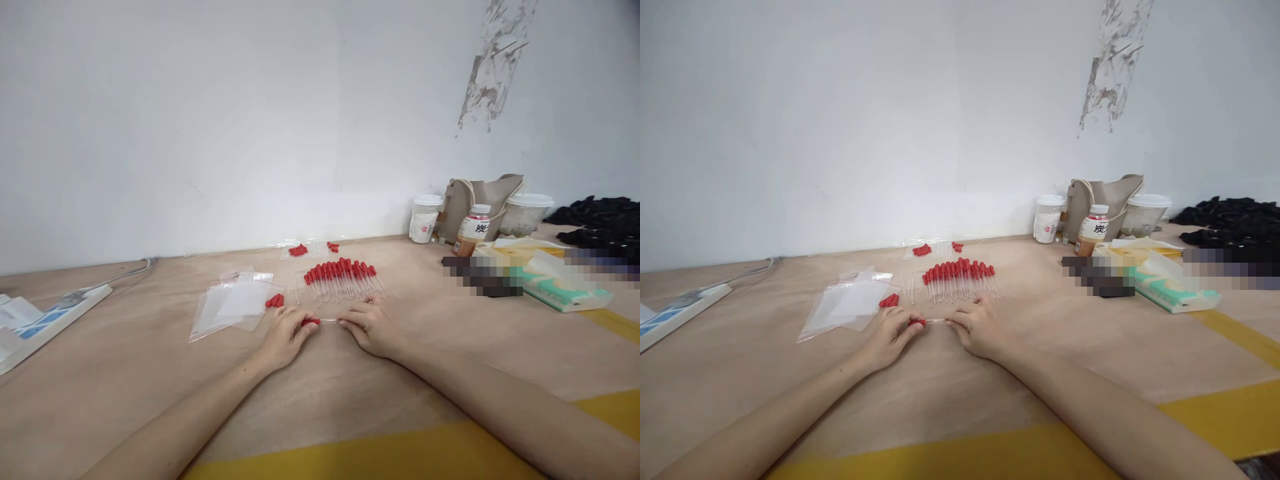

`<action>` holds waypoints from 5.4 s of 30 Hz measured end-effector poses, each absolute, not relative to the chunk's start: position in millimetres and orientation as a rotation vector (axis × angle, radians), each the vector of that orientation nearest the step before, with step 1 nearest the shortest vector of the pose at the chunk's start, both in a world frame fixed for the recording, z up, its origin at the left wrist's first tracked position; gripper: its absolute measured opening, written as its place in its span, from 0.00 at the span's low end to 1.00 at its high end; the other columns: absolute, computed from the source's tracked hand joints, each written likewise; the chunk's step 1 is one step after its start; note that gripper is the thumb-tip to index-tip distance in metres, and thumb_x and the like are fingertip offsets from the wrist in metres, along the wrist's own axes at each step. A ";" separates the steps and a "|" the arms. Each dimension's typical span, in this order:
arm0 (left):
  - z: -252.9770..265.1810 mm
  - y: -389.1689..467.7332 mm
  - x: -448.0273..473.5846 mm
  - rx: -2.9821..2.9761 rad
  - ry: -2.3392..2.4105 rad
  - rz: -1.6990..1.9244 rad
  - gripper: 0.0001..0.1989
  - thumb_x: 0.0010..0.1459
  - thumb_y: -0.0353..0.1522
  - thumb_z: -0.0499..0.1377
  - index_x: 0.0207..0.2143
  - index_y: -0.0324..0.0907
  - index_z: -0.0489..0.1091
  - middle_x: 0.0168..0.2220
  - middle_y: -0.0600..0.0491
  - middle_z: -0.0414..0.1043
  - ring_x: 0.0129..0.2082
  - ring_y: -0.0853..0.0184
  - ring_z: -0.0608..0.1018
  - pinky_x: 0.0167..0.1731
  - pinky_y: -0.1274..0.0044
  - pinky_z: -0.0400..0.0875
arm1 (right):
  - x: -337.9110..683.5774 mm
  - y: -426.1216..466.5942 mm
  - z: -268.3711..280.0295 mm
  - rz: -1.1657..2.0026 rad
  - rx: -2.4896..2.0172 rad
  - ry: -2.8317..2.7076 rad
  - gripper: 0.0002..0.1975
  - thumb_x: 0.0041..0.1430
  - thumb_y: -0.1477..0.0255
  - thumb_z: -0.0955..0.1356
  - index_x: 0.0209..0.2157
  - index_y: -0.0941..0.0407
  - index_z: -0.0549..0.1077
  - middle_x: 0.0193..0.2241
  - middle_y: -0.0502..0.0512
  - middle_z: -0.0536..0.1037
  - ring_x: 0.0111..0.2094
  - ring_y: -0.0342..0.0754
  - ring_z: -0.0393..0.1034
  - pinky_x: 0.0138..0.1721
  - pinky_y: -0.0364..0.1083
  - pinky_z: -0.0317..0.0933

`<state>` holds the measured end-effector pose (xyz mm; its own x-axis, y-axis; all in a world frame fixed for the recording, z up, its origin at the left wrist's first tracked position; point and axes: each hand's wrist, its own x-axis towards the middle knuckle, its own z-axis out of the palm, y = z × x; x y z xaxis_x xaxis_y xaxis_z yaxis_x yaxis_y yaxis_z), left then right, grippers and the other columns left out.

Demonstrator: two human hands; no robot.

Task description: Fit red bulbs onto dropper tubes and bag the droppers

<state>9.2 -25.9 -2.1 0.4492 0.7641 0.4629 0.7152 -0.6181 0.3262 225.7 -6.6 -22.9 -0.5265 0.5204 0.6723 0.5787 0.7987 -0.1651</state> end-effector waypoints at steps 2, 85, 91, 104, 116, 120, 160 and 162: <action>-2.1 -26.2 8.6 2.615 1.284 0.870 0.08 0.58 0.34 0.52 0.31 0.45 0.69 0.27 0.58 0.71 0.30 0.68 0.70 0.38 0.73 0.55 | 226.2 -4.6 -24.3 -0.092 -0.794 -2.248 0.10 0.58 0.74 0.60 0.35 0.53 0.73 0.29 0.50 0.76 0.30 0.41 0.67 0.39 0.47 0.45; -7.3 -18.5 -11.8 2.807 1.618 1.097 0.16 0.53 0.33 0.53 0.14 0.41 0.56 0.21 0.55 0.61 0.27 0.68 0.66 0.34 0.72 0.59 | 231.1 56.5 -2.0 0.034 -1.712 -1.684 0.14 0.52 0.61 0.61 0.25 0.54 0.72 0.27 0.52 0.76 0.32 0.48 0.67 0.42 0.51 0.44; -4.8 -7.7 -27.5 2.675 2.070 1.076 0.11 0.50 0.36 0.56 0.20 0.42 0.58 0.27 0.53 0.63 0.32 0.62 0.66 0.34 0.70 0.58 | 174.9 40.4 2.7 -0.040 -1.458 -2.086 0.12 0.54 0.67 0.60 0.25 0.54 0.73 0.28 0.53 0.76 0.33 0.47 0.67 0.42 0.51 0.42; -6.2 8.0 -50.6 2.796 2.000 0.960 0.08 0.52 0.39 0.56 0.29 0.43 0.66 0.33 0.51 0.67 0.38 0.60 0.68 0.38 0.70 0.58 | 104.0 56.0 6.4 -0.073 -1.635 -2.262 0.16 0.54 0.65 0.60 0.33 0.62 0.73 0.32 0.66 0.76 0.34 0.53 0.69 0.45 0.53 0.41; 0.7 -7.7 -39.1 2.939 1.821 1.042 0.06 0.55 0.33 0.53 0.30 0.42 0.68 0.35 0.50 0.69 0.39 0.60 0.68 0.40 0.68 0.59 | 122.5 15.5 9.3 -0.161 -1.589 -2.429 0.12 0.53 0.71 0.61 0.28 0.61 0.73 0.28 0.64 0.76 0.31 0.53 0.69 0.46 0.55 0.42; 0.9 -20.3 -29.2 2.797 1.578 1.115 0.04 0.54 0.33 0.54 0.30 0.42 0.66 0.35 0.51 0.68 0.38 0.63 0.69 0.38 0.70 0.62 | 165.6 -16.8 10.4 -0.150 -1.501 -2.531 0.13 0.54 0.69 0.59 0.27 0.60 0.72 0.27 0.62 0.75 0.29 0.52 0.68 0.44 0.55 0.45; -2.8 -29.3 -4.8 2.767 1.211 1.051 0.09 0.60 0.34 0.49 0.36 0.43 0.67 0.32 0.52 0.70 0.36 0.65 0.70 0.40 0.71 0.61 | 206.3 -14.7 -14.7 0.428 -0.912 -2.139 0.06 0.57 0.71 0.61 0.29 0.56 0.66 0.25 0.49 0.71 0.27 0.41 0.63 0.33 0.42 0.52; -1.6 -31.7 -2.7 2.744 1.198 1.070 0.09 0.59 0.34 0.50 0.34 0.43 0.68 0.30 0.54 0.71 0.33 0.66 0.70 0.39 0.72 0.61 | 206.8 -14.0 -13.0 0.451 -0.896 -2.161 0.07 0.57 0.71 0.61 0.28 0.56 0.68 0.25 0.48 0.72 0.27 0.41 0.63 0.32 0.41 0.52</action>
